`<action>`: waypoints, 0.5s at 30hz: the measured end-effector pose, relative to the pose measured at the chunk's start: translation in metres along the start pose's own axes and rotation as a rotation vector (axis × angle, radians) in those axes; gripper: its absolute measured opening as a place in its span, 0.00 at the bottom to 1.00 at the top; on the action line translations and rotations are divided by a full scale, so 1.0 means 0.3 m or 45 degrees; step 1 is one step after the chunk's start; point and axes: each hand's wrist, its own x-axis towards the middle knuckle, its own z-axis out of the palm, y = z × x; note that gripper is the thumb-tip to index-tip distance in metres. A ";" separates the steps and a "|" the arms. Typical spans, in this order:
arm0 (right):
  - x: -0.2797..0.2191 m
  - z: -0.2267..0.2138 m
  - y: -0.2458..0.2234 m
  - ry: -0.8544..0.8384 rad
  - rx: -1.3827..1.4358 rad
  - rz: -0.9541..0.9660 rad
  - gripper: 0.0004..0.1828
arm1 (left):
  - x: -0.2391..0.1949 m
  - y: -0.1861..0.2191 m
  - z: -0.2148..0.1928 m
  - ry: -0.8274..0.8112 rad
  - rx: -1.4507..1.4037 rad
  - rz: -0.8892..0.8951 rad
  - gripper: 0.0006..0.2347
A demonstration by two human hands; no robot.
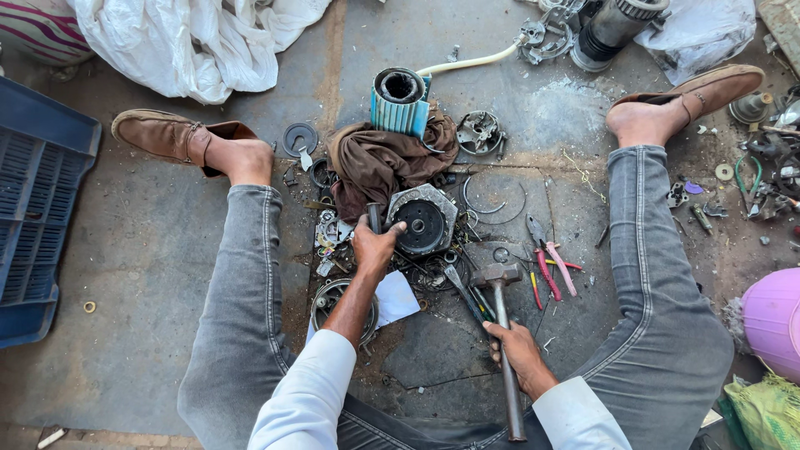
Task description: The person sits on the floor and uses a hammer and pliers to disassemble and clean a circular metal component. They repeatedly strike the part on a metal block, wipe it with a cloth, and use pliers to remove small pieces.
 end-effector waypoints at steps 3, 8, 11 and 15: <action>0.006 -0.001 -0.007 0.012 -0.024 -0.011 0.16 | 0.003 -0.007 -0.006 0.060 0.013 0.072 0.28; 0.010 -0.002 0.001 0.024 -0.049 0.005 0.15 | 0.003 0.007 -0.032 0.082 0.001 -0.078 0.21; 0.017 -0.001 0.005 0.013 -0.062 -0.015 0.15 | 0.013 0.060 -0.049 0.057 -0.270 -0.100 0.16; 0.027 -0.004 0.014 0.032 -0.078 -0.019 0.15 | 0.006 0.149 -0.037 -0.187 -0.765 -0.010 0.17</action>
